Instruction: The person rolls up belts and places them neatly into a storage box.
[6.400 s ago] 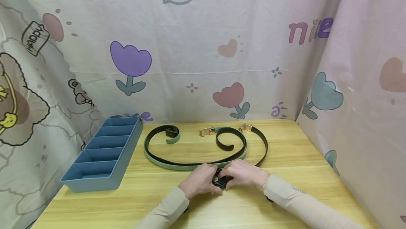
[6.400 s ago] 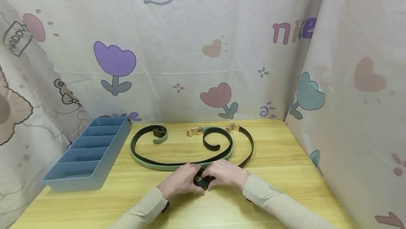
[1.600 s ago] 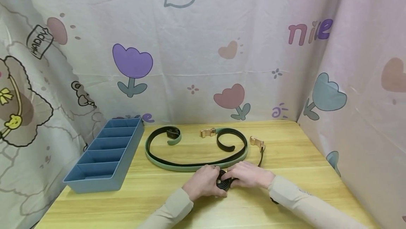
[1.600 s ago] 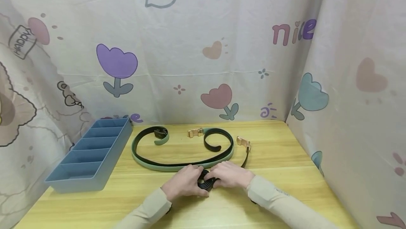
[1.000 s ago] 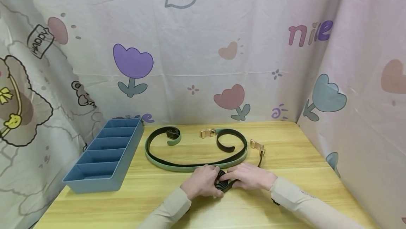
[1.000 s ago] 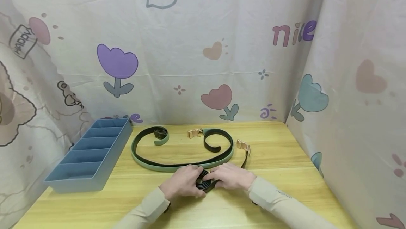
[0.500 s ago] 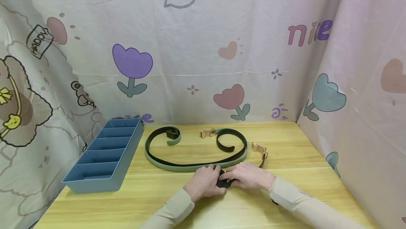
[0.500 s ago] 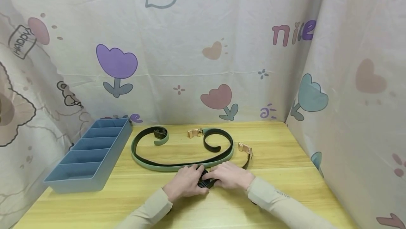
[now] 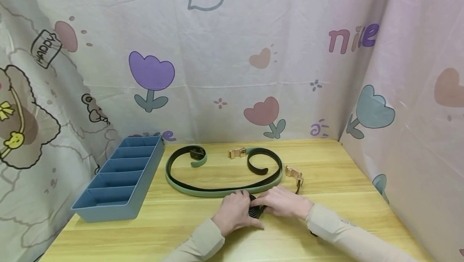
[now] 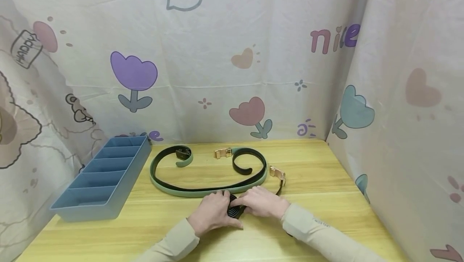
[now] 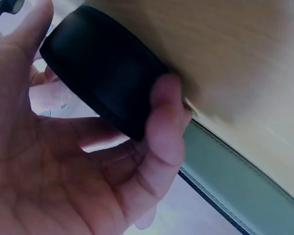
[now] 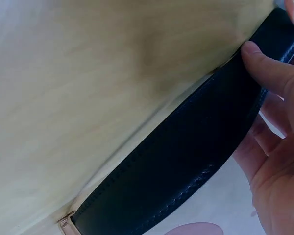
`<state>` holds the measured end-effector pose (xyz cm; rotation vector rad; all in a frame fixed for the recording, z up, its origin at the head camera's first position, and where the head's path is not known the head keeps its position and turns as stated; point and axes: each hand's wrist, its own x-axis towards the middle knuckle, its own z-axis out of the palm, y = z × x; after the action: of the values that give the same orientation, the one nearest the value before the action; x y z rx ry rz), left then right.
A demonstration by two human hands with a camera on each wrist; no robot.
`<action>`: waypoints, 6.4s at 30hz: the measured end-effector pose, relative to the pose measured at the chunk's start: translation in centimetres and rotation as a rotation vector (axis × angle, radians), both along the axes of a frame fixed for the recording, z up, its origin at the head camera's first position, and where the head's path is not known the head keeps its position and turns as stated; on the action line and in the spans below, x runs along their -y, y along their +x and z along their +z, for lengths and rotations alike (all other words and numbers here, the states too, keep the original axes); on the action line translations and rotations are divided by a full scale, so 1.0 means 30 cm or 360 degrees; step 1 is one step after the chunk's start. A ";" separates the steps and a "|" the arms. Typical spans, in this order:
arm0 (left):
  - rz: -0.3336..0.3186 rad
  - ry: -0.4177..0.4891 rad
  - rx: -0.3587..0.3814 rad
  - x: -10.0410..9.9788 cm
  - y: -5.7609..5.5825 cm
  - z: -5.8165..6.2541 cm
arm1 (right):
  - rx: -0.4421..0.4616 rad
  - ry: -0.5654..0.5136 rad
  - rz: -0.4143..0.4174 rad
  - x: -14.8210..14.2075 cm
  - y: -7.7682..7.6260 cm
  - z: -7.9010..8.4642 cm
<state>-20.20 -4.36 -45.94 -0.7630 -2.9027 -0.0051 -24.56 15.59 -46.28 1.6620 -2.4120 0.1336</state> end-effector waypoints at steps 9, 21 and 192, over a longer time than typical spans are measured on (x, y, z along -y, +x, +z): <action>-0.0017 0.0012 0.0131 0.007 -0.020 -0.006 | 0.0033 0.0070 -0.0036 -0.019 -0.008 0.002; -0.0036 0.0095 0.0036 0.016 -0.011 0.007 | 0.0007 -0.0086 0.0033 0.001 -0.009 -0.005; -0.0118 0.0232 -0.0680 0.005 -0.041 0.057 | 0.1985 -0.1120 -0.0814 -0.040 0.011 0.056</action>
<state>-21.43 -4.52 -44.22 -0.7406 -2.4406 -0.0538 -24.23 16.80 -44.61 0.5767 -2.7707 2.1213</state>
